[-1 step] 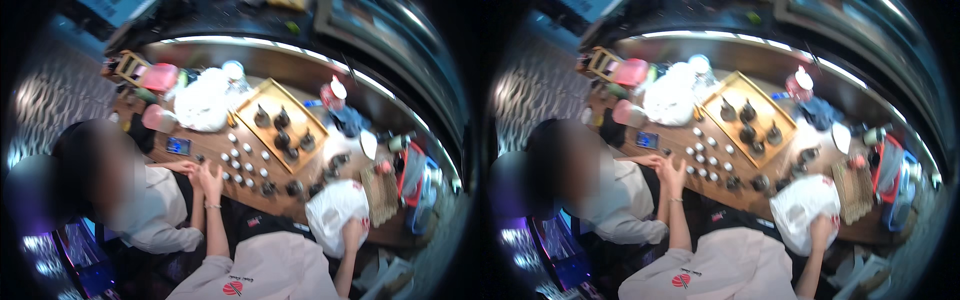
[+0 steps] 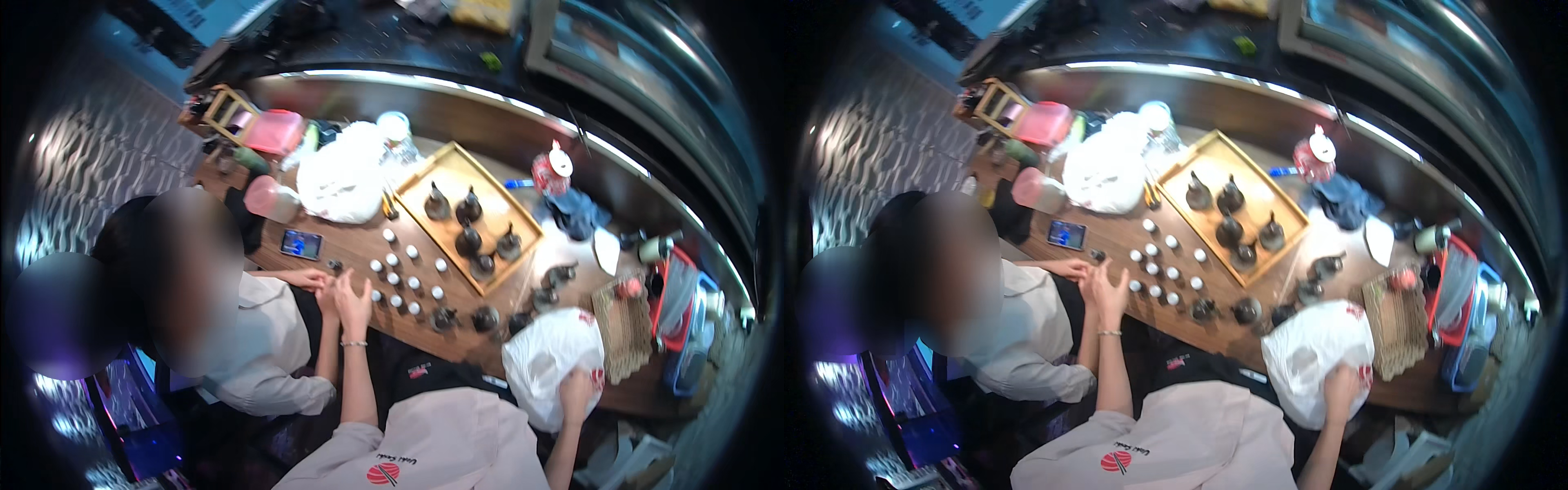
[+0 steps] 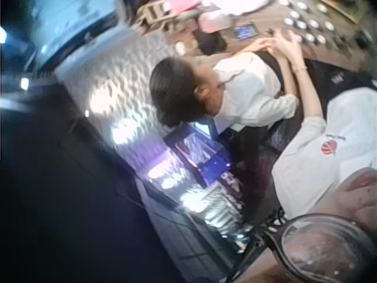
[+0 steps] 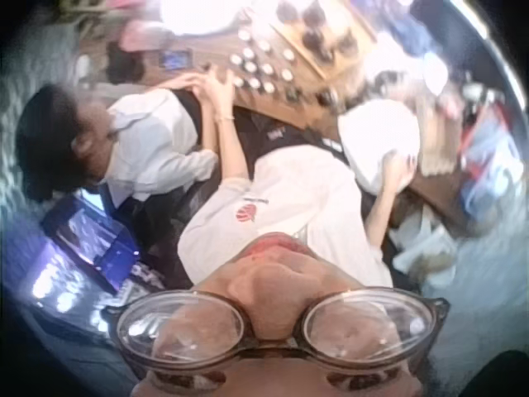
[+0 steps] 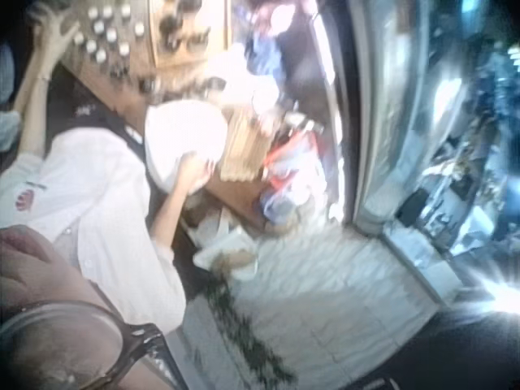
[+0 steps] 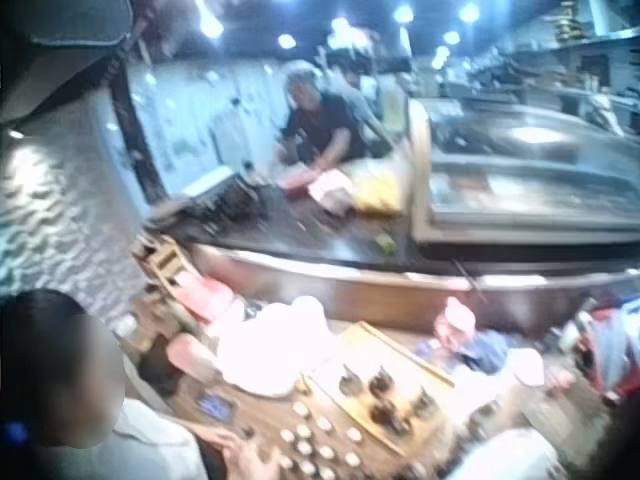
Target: The person retrieves small dark bottles and white caps from a plastic bag and a wooden drawer. They repeatedly pick up a bottle, attach a cap, and place the assembled unit on a wooden tray. A second person sits nearby using a phone.
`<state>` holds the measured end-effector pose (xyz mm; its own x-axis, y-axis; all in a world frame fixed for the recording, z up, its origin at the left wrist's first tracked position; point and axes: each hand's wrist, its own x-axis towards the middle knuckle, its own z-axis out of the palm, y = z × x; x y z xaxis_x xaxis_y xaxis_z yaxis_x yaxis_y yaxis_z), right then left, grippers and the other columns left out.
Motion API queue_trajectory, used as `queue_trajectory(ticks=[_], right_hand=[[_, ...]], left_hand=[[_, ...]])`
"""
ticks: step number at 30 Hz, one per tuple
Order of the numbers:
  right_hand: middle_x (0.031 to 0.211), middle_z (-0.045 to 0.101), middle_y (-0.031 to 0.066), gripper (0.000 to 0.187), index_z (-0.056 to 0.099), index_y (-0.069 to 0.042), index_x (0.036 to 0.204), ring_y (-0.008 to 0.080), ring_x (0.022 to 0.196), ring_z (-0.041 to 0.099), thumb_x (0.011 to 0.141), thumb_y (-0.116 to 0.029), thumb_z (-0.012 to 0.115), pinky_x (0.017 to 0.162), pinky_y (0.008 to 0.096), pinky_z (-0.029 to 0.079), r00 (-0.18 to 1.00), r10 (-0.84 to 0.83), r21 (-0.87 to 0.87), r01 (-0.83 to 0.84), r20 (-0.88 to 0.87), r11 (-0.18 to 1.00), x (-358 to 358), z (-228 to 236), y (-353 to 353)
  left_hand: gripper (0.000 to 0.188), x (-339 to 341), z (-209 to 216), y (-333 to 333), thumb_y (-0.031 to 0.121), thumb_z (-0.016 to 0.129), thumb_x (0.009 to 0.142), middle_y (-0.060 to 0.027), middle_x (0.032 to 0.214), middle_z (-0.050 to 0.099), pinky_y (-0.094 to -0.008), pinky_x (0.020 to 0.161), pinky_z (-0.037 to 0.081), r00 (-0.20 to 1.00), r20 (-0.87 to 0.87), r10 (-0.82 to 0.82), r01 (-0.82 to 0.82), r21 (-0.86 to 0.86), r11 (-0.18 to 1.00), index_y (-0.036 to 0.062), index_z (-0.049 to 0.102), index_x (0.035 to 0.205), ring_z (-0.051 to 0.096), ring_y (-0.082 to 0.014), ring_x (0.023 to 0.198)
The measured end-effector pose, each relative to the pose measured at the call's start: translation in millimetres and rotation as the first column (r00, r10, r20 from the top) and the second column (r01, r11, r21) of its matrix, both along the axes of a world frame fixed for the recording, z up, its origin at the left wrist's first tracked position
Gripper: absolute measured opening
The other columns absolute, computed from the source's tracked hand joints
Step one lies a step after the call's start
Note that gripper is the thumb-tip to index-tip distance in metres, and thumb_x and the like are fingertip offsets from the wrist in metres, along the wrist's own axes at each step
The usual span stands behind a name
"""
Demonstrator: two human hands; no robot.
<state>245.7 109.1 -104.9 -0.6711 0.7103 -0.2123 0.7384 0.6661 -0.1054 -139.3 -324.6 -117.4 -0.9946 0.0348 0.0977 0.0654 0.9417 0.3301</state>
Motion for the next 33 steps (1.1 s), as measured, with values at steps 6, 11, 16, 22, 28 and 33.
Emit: queue_trajectory(ticks=[6, 11, 16, 22, 28, 33], right_hand=[[0.099, 0.075, 0.0241, 0.035, 0.075, -0.002, 0.102, 0.0410, 0.096, 0.072, 0.070, -0.015, 0.076, 0.084, 0.0472, 0.057, 0.983, -0.040, -0.196, 0.076, 0.180, 0.978, -7, 11, 15], [0.104, 0.075, 0.0241, 0.042, 0.076, -0.003, 0.110, 0.0387, 0.102, 0.073, 0.070, -0.014, 0.073, 0.089, 0.0445, 0.057, 0.966, 0.082, -0.309, -0.002, 0.246, 0.951, -8, 0, 18], [0.105, 0.074, 0.0263, 0.044, 0.076, -0.002, 0.114, 0.0402, 0.103, 0.072, 0.073, -0.014, 0.069, 0.092, 0.0447, 0.057, 0.964, 0.052, -0.382, 0.054, 0.262, 0.923, -19, 5, 10], [0.101, 0.073, 0.0281, 0.037, 0.073, 0.004, 0.107, 0.0454, 0.099, 0.071, 0.074, -0.010, 0.068, 0.087, 0.0477, 0.056, 0.999, -0.043, -0.390, 0.048, 0.021, 0.920, -23, 7, 4], [0.099, 0.071, 0.0302, 0.035, 0.070, 0.006, 0.108, 0.0499, 0.097, 0.068, 0.074, -0.002, 0.067, 0.085, 0.0517, 0.054, 0.932, -0.143, -0.490, -0.040, -0.332, 0.871, -34, 11, -12], [0.095, 0.070, 0.0292, 0.026, 0.069, 0.005, 0.102, 0.0519, 0.096, 0.065, 0.079, -0.005, 0.068, 0.085, 0.0551, 0.052, 0.953, 0.032, -0.278, -0.120, -0.302, 0.953, -20, -32, -2]], left_hand=[[0.049, 6, -16, 8, 0.024, 0.075, 0.091, -0.0224, 0.129, 0.061, -0.0469, 0.109, 0.044, 0.995, -0.011, 0.102, -0.093, 0.322, 0.942, -0.0012, 0.061, 0.131, 0.056, -0.0398, 0.125], [0.049, 6, -17, 8, 0.025, 0.075, 0.091, -0.0216, 0.130, 0.061, -0.0469, 0.109, 0.044, 0.994, 0.002, 0.114, -0.108, 0.328, 0.938, -0.0002, 0.062, 0.130, 0.056, -0.0395, 0.125], [0.048, 3, -13, 11, 0.025, 0.075, 0.091, -0.0209, 0.128, 0.061, -0.0478, 0.108, 0.044, 0.993, -0.007, 0.116, -0.108, 0.327, 0.939, 0.0001, 0.062, 0.129, 0.056, -0.0392, 0.125], [0.047, 1, -13, 7, 0.025, 0.075, 0.090, -0.0208, 0.128, 0.062, -0.0477, 0.107, 0.045, 0.994, 0.011, 0.109, -0.106, 0.344, 0.933, 0.0000, 0.063, 0.128, 0.057, -0.0395, 0.123], [0.046, -2, -12, 16, 0.026, 0.075, 0.090, -0.0208, 0.127, 0.063, -0.0469, 0.106, 0.046, 0.995, 0.014, 0.095, -0.094, 0.359, 0.929, 0.0003, 0.064, 0.127, 0.058, -0.0389, 0.122], [0.045, -2, -17, 22, 0.026, 0.076, 0.090, -0.0202, 0.126, 0.063, -0.0458, 0.105, 0.047, 0.997, -0.014, 0.082, -0.071, 0.366, 0.928, 0.0010, 0.064, 0.126, 0.059, -0.0382, 0.122]])
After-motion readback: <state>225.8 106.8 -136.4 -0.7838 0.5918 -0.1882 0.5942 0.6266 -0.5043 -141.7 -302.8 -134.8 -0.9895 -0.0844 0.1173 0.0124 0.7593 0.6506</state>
